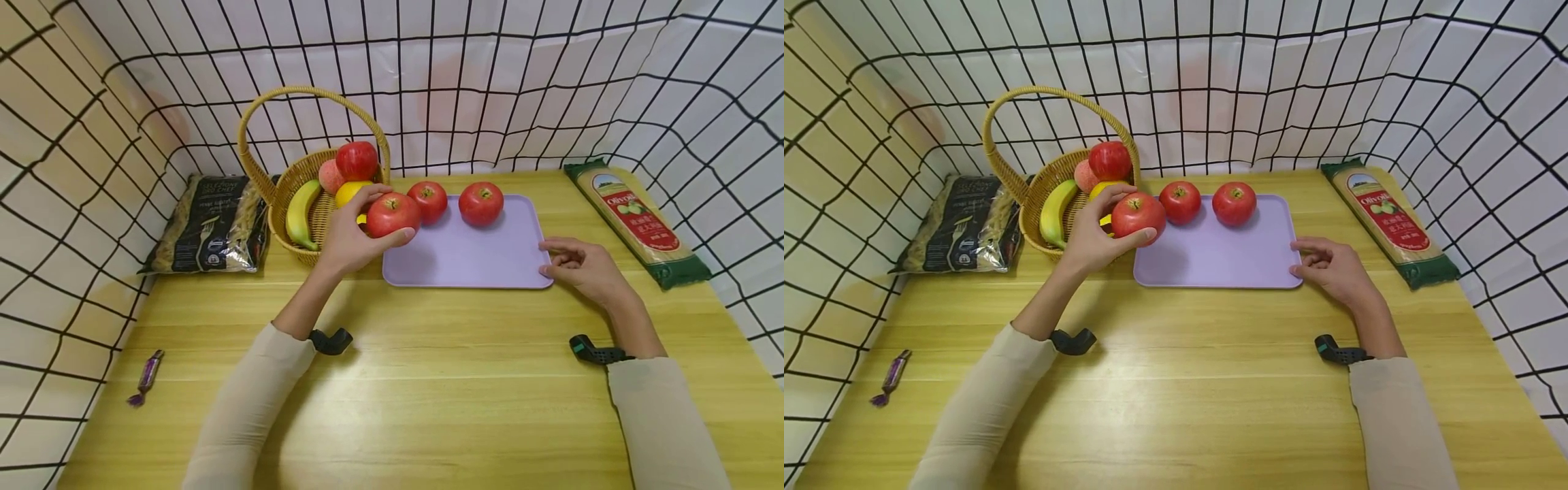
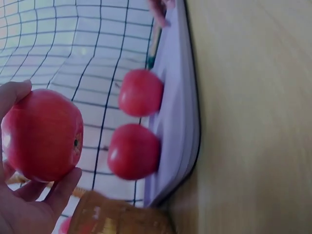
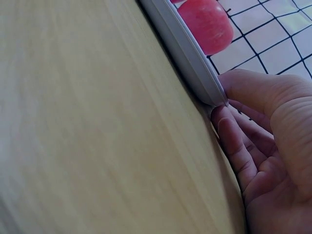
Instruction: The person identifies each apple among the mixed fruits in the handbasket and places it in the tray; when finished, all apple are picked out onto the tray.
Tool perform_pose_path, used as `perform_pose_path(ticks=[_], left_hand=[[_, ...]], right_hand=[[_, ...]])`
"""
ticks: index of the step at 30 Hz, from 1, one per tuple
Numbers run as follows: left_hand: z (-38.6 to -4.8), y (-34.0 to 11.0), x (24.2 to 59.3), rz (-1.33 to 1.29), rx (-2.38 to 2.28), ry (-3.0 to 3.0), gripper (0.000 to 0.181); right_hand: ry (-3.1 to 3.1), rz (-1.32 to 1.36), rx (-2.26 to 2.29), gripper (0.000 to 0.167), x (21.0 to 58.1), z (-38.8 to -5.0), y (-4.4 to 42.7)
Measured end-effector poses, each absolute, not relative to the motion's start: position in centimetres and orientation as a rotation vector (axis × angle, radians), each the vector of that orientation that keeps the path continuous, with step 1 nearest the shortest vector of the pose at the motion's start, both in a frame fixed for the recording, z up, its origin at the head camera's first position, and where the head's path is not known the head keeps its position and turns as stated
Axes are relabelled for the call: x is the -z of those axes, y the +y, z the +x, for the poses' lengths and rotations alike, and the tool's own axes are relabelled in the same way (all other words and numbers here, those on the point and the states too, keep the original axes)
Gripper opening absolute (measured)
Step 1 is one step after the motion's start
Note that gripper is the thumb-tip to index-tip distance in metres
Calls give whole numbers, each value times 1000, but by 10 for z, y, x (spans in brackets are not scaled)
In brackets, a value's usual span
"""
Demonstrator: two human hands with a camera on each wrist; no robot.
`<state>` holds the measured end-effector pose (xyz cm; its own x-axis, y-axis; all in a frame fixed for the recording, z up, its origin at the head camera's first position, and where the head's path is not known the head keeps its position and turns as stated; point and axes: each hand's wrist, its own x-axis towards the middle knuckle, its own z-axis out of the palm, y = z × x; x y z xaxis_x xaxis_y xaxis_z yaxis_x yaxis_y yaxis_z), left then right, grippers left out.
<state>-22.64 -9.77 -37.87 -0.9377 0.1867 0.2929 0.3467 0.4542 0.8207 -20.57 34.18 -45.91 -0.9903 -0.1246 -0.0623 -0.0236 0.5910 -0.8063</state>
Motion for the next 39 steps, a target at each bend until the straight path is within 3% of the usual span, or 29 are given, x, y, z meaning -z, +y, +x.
perform_pose_path(ticks=[9,22,39], left_hand=[[-230,-65,397,-582,1506,-2654,71],[-236,-48,428,-544,1432,-2769,74],[-231,-45,431,-571,1353,-2784,85]], right_hand=[[2703,-124,1368,52,458,-204,341],[2694,-139,1399,52,461,-206,342],[2684,-125,1396,53,461,-207,343]])
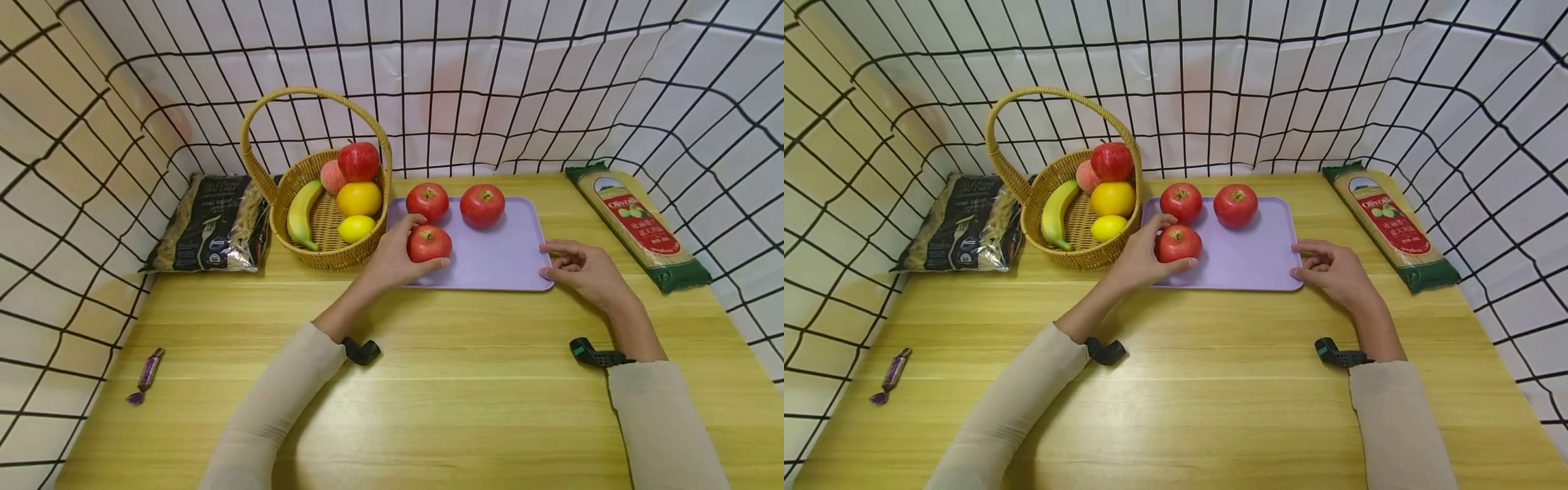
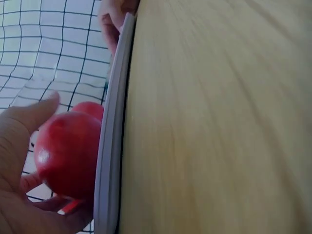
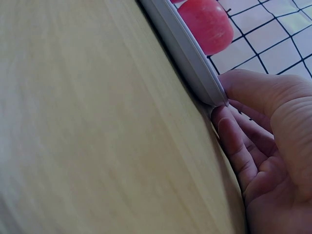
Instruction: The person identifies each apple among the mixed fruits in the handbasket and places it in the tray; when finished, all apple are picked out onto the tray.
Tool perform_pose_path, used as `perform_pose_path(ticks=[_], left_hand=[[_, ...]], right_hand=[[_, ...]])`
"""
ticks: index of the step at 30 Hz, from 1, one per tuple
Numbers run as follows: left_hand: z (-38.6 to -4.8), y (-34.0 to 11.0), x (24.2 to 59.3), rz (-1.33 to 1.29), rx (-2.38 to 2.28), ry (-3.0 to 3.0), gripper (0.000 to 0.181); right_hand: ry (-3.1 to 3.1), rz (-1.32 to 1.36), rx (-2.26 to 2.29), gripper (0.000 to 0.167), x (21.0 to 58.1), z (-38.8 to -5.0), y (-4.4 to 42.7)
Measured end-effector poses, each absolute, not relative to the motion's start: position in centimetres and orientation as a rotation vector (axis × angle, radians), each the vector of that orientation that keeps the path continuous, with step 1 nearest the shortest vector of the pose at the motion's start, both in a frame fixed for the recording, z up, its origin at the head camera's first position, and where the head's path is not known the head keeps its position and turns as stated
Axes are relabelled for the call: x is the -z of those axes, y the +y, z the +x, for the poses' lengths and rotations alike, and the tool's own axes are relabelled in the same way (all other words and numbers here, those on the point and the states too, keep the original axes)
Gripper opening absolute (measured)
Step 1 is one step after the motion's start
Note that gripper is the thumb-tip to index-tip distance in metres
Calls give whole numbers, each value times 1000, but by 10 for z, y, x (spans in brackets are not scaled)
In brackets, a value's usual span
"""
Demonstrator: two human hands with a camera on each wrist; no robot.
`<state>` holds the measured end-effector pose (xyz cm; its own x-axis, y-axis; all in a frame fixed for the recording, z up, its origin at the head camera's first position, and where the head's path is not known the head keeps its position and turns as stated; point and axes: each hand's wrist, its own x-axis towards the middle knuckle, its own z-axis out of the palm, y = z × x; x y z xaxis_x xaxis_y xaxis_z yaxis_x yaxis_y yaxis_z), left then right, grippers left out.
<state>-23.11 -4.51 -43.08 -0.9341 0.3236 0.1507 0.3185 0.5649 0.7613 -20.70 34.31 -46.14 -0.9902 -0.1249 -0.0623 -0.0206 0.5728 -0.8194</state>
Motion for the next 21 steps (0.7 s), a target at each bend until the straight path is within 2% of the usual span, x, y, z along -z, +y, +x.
perform_pose_path(ticks=[6,15,21], left_hand=[[-220,-57,420,600,-1348,2804,91],[-218,-88,390,673,-1456,2865,73],[-235,-109,370,608,-1454,2959,72]], right_hand=[[2680,-109,1374,53,459,-205,341],[2681,-120,1378,54,462,-208,342],[2689,-97,1383,55,462,-206,342]])
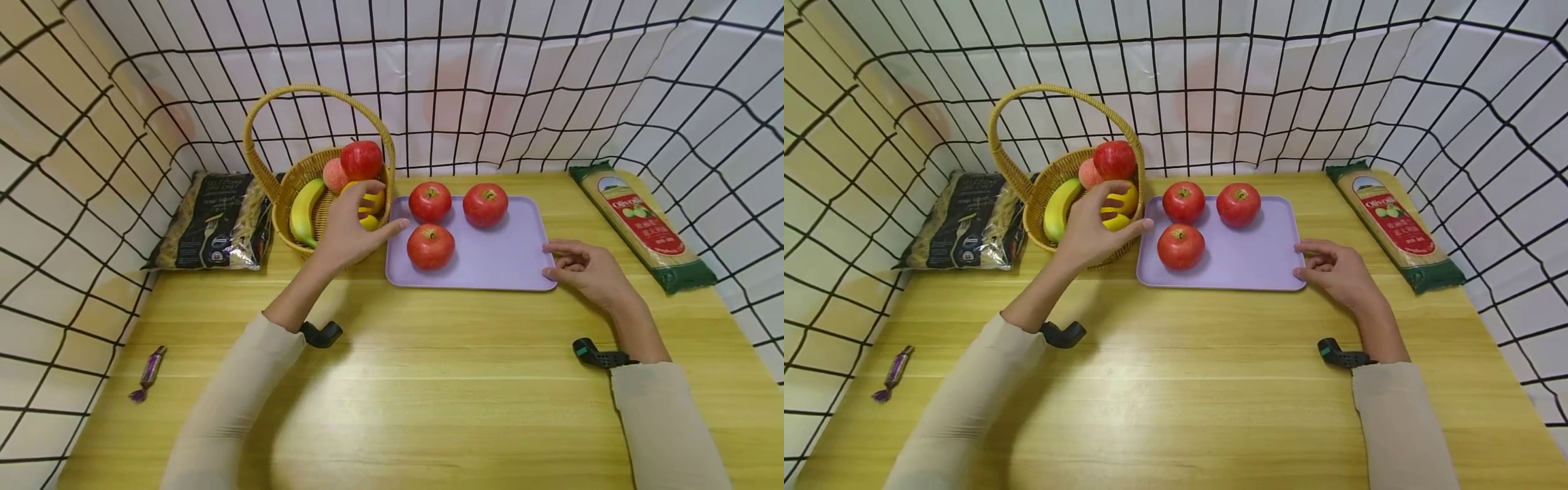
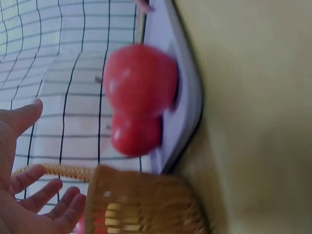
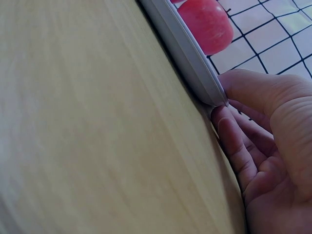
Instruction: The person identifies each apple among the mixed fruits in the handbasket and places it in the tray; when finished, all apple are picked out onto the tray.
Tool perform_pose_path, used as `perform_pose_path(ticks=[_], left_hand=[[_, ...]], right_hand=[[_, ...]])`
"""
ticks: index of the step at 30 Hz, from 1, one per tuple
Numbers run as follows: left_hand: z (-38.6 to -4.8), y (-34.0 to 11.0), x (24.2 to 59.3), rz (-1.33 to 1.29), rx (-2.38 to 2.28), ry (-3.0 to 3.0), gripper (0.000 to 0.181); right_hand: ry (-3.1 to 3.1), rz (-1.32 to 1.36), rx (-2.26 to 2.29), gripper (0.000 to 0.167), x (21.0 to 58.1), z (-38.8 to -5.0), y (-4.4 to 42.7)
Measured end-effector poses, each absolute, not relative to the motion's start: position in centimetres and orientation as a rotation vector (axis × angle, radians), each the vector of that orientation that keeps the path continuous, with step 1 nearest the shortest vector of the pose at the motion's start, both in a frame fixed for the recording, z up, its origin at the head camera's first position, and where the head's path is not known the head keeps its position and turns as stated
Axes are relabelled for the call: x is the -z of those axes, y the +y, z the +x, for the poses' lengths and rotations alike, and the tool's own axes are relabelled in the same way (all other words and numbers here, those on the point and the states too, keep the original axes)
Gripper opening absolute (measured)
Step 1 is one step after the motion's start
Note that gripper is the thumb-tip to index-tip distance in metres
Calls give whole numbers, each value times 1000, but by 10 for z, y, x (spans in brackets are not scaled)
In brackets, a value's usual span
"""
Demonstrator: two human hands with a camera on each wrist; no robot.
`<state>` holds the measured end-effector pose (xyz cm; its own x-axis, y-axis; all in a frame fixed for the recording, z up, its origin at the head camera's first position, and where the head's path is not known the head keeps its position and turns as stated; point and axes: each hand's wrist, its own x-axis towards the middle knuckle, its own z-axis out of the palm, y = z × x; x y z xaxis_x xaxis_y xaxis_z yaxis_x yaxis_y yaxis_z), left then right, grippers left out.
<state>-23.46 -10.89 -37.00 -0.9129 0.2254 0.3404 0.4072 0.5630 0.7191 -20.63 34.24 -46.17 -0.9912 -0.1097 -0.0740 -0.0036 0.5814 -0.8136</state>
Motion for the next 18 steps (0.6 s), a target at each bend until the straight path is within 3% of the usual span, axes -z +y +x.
perform_pose_path(ticks=[8,18], left_hand=[[-266,-125,351,-303,1140,-2692,86],[-298,-134,348,-105,1110,-2740,84]], right_hand=[[2691,-113,1381,54,461,-206,345],[2700,-130,1362,54,460,-207,344]])
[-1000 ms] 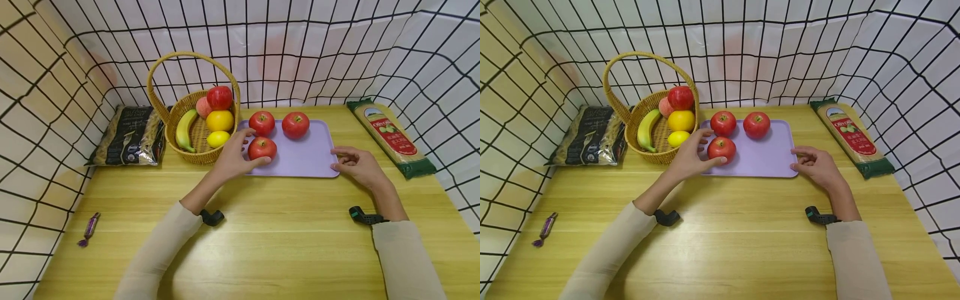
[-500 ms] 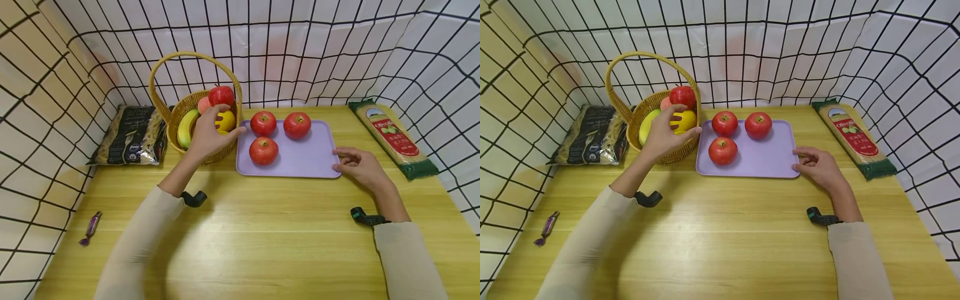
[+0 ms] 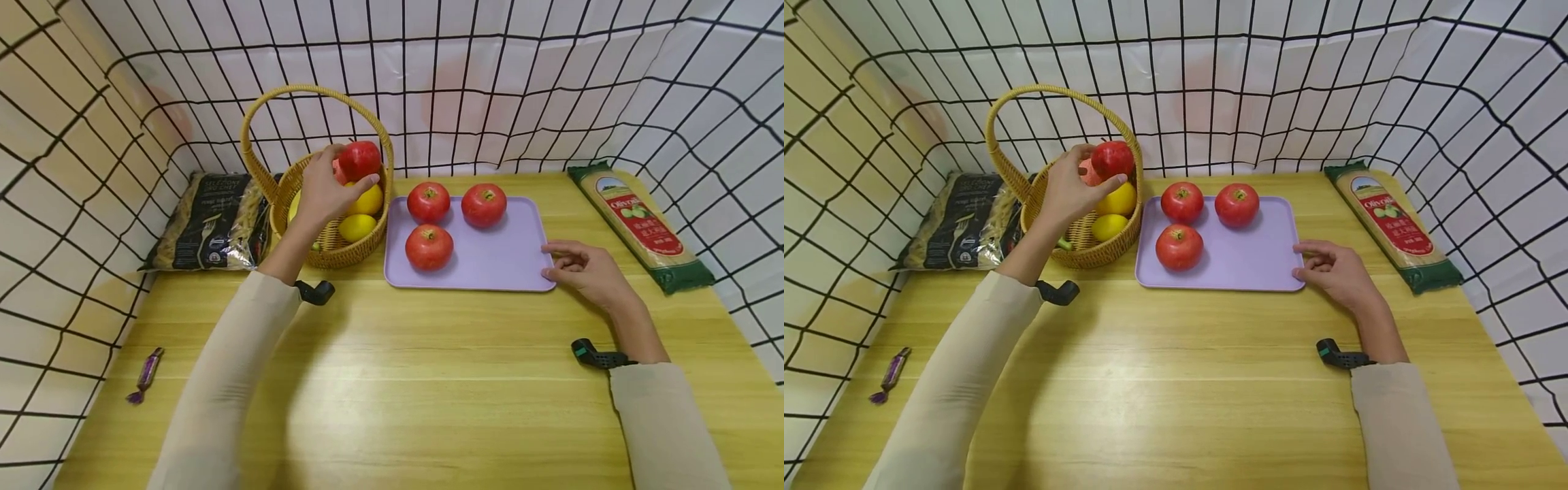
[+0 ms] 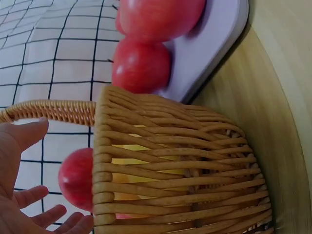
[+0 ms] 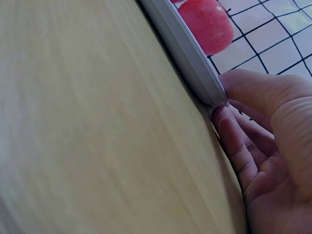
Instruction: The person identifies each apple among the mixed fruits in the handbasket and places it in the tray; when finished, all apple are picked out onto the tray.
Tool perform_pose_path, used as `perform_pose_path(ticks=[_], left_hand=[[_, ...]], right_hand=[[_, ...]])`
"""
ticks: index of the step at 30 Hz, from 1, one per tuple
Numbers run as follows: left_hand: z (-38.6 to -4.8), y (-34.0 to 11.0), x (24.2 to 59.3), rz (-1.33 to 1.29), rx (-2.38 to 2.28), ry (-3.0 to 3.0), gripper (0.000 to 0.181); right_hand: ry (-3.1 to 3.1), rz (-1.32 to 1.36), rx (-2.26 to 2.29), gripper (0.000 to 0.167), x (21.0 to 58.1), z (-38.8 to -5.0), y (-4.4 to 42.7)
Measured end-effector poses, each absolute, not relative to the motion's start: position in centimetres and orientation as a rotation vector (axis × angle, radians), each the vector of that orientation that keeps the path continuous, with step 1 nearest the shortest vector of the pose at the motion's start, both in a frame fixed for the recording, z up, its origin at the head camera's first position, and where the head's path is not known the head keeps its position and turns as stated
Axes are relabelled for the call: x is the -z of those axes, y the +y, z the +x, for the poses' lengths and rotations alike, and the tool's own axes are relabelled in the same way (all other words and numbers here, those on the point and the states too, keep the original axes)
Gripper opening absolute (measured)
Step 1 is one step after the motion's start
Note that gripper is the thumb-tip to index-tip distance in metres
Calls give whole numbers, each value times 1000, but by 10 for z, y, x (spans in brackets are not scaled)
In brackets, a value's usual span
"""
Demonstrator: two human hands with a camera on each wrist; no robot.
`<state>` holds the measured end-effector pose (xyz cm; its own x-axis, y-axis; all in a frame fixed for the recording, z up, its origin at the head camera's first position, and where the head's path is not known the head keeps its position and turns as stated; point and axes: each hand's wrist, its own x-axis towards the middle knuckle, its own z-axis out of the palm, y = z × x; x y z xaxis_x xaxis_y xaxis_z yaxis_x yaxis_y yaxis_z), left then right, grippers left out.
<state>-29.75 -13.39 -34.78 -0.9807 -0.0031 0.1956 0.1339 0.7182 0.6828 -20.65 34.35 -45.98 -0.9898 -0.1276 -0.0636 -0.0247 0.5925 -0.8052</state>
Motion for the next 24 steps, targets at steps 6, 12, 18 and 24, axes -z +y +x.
perform_pose_path(ticks=[6,12,18,24], left_hand=[[-309,-134,349,-26,1103,-2759,83],[-315,-133,348,45,1108,-2790,86],[-321,-130,345,79,1120,-2824,90],[-326,-126,343,97,1114,-2877,98]], right_hand=[[2710,-110,1361,54,457,-207,342],[2694,-127,1372,54,460,-207,343],[2694,-123,1378,54,461,-207,344],[2683,-108,1372,54,460,-207,343]])
